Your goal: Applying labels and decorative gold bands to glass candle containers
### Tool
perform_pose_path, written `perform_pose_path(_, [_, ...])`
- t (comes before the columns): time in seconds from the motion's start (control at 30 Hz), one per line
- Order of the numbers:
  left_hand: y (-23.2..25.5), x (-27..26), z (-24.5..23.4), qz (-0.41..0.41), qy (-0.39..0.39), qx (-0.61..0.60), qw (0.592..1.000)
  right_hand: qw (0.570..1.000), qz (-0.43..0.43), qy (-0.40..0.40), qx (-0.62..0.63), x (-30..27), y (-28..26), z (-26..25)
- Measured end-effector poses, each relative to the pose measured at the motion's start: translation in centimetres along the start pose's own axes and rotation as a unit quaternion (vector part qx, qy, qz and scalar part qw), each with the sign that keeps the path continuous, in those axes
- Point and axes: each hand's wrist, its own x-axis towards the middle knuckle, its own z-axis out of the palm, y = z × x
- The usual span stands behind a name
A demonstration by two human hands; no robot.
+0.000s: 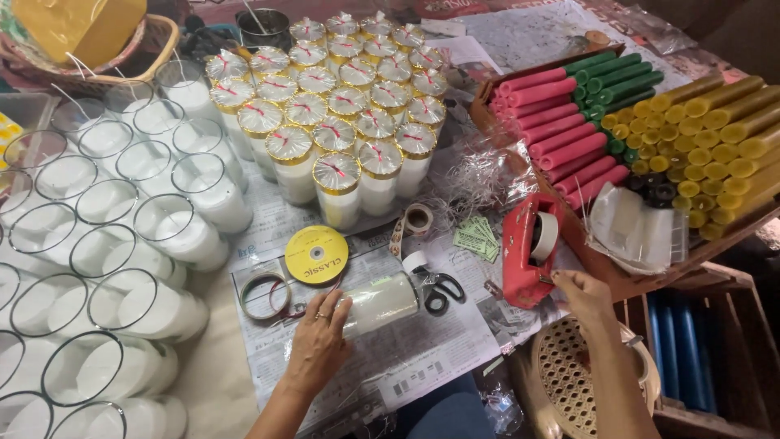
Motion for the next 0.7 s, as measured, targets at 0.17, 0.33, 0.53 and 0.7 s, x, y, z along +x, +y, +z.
perform_pose_path(0.17, [0.1, -0.1, 0.1, -0.016, -0.006, -0.013, 1.0, 0.998, 0.002, 0.026, -0.056, 0.6, -0.8, 0.7])
perform_pose_path(0.33, [0.3, 0.2, -0.6, 0.002, 0.038, -0.028, 0.999, 0.976, -0.143, 0.069, 0.148, 2.8, 2.8, 1.1])
perform_pose_path(0.53, [0.3, 0.3, -0.3, -0.011, 0.03, -0.026, 0.999, 0.989, -0.011, 0.05, 0.136, 0.8, 7.1, 1.6])
perform_pose_path(0.7, [0.2, 0.3, -0.4, -0.005, 0.032, -0.029, 0.999, 0.912, 0.11, -0.174, 0.355, -0.8, 7.5, 4.9])
